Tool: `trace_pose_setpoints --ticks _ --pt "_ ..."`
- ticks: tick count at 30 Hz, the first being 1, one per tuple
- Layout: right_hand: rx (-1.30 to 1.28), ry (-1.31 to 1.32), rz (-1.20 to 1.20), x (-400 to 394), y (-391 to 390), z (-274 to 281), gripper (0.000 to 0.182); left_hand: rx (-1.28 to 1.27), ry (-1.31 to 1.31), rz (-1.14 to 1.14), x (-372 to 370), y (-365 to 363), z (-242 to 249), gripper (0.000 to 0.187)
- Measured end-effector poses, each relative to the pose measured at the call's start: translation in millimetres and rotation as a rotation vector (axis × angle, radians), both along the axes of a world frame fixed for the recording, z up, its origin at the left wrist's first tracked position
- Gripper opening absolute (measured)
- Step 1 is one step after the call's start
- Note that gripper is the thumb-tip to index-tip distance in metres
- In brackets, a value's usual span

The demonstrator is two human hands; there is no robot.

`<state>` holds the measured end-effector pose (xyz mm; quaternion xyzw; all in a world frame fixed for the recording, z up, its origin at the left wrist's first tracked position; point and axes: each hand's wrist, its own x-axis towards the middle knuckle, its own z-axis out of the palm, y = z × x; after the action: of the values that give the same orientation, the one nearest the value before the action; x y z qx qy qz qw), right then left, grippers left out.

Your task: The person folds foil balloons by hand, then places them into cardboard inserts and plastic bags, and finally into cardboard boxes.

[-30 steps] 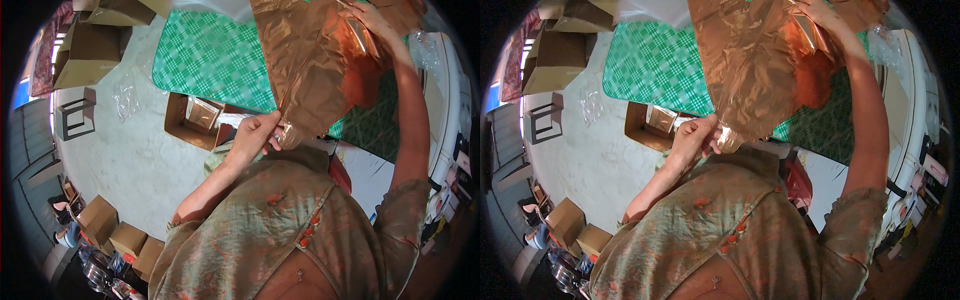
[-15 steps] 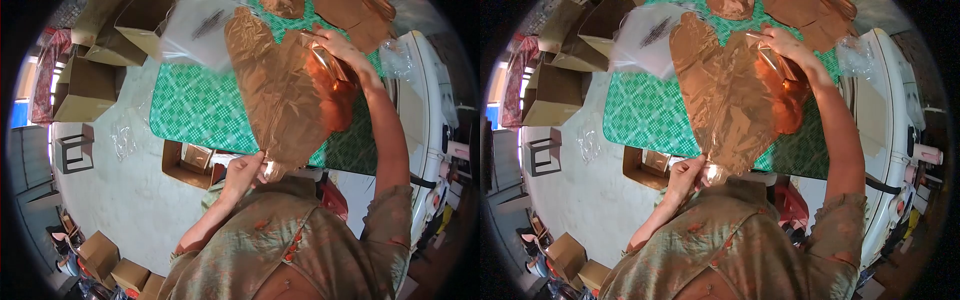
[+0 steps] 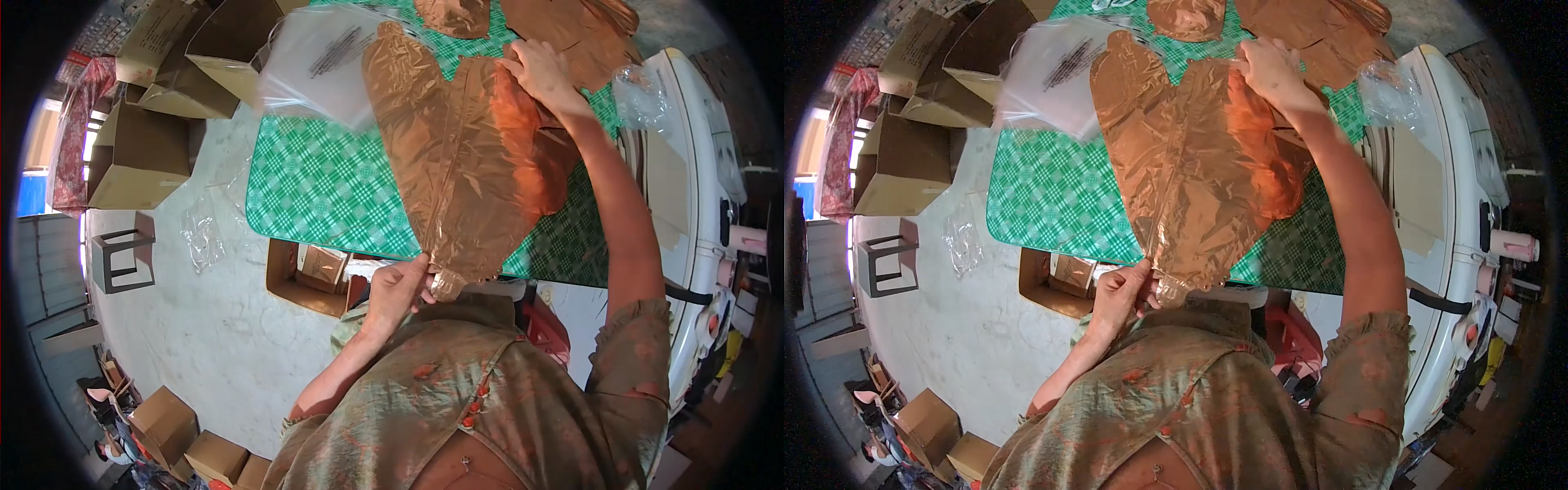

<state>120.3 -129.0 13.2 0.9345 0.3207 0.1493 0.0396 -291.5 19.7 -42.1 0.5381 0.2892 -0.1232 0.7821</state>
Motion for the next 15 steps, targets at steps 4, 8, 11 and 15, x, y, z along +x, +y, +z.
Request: trace_pose_setpoints --ticks 4,8,11,15 --pt "0.125 -0.006 0.12 -35.3 3.5 9.9 0.028 0.007 -0.004 -0.004 -0.2 0.1 0.2 0.048" --pt "0.271 0.023 0.292 -77.9 -4.5 -18.8 0.031 0.021 -0.008 -0.025 -0.8 1.2 -4.5 0.049" --pt "0.289 0.059 0.314 -104.6 -7.9 -27.6 0.037 0.012 -0.023 -0.016 -1.3 0.6 -5.9 0.05" --pt "0.125 0.034 0.282 -137.3 -5.5 -28.0 0.049 0.017 -0.032 -0.011 -1.0 0.3 -3.7 0.051"
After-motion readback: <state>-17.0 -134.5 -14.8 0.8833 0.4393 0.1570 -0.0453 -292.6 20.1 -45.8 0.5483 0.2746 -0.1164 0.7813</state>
